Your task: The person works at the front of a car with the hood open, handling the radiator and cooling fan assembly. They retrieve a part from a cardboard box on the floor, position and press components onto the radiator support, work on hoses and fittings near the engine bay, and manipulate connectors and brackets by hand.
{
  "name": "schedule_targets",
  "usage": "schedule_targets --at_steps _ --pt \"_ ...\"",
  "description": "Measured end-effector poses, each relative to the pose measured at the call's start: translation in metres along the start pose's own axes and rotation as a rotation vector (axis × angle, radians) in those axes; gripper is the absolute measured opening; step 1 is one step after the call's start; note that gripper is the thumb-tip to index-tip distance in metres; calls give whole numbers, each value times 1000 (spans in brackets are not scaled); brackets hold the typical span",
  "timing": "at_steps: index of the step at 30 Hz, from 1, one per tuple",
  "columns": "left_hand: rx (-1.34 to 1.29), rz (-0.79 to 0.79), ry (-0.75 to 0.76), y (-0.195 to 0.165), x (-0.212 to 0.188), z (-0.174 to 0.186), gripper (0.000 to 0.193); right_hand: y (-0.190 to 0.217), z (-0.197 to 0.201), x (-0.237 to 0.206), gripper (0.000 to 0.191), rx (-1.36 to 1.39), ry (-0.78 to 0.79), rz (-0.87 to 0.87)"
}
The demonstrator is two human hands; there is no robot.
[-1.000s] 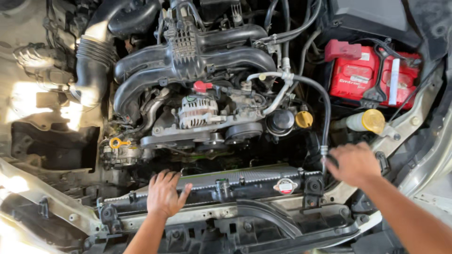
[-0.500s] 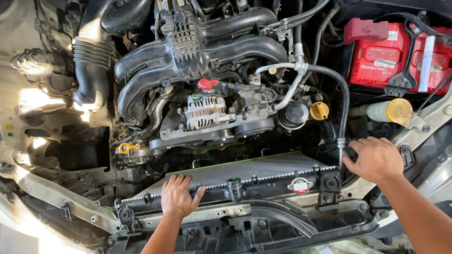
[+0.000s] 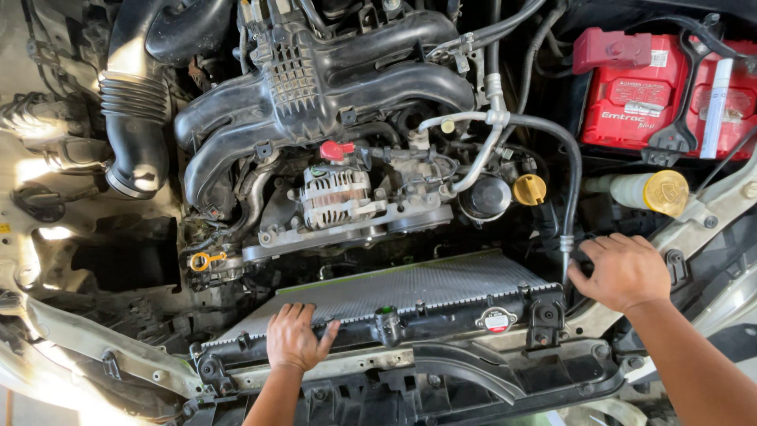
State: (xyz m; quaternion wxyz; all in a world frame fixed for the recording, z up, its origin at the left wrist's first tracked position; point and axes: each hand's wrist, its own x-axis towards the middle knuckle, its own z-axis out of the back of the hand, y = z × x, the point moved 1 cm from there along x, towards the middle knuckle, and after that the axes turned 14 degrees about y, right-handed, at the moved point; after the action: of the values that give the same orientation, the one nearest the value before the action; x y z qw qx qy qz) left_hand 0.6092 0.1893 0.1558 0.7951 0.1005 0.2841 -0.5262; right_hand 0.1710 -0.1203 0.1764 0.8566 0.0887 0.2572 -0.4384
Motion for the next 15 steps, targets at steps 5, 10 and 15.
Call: schedule_targets --at_steps 5,10,15 --pt "-30 8 20 0 2 1 59 -2 1 2 33 8 -5 4" --pt "-3 23 40 -1 5 2 59 -3 4 4 32 20 -23 16" --pt "-11 38 49 -2 7 2 61 -3 7 5 31 33 -18 13"
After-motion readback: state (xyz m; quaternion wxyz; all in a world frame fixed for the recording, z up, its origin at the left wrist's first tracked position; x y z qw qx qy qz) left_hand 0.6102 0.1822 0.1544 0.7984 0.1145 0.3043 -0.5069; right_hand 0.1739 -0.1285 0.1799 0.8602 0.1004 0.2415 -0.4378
